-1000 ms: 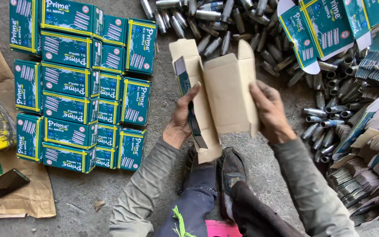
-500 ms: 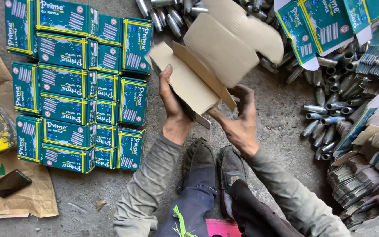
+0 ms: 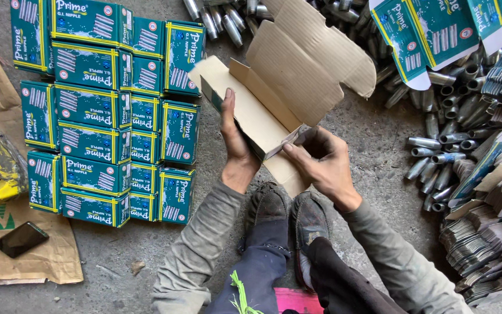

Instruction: The person folds a cardboard box by hand and fills it with metal pipe fittings before closing the lid.

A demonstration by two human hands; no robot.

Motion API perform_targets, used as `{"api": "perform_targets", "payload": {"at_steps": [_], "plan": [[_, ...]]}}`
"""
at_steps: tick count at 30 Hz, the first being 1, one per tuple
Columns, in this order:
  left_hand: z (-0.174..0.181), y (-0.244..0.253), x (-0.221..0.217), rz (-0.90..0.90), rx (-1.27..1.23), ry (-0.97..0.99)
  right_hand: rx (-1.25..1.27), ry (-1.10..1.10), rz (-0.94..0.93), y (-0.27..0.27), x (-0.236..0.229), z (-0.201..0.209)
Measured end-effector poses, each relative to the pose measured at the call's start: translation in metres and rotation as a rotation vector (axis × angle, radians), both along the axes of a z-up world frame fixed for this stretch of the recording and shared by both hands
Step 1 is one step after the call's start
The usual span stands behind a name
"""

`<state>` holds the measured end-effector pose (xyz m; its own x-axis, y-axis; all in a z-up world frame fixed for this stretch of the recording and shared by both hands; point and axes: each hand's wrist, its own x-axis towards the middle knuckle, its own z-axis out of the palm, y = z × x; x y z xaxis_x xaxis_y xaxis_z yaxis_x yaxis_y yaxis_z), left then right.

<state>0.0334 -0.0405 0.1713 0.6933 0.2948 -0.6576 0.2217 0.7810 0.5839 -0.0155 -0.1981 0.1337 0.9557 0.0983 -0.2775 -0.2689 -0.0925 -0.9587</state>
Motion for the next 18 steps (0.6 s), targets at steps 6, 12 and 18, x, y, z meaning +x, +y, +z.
{"api": "perform_targets", "payload": {"at_steps": [6, 12, 18], "plan": [[-0.159, 0.029, -0.034, 0.037, 0.262, -0.217, 0.940, 0.447, -0.190, -0.012, -0.010, -0.001], [-0.189, 0.013, -0.047, 0.084, 0.366, -0.431, 0.672, 0.584, -0.210, 0.022, -0.018, -0.008], [-0.066, -0.019, -0.036, -0.064, -0.107, -0.425, 0.453, 0.498, -0.277, 0.031, -0.021, -0.029]]}}
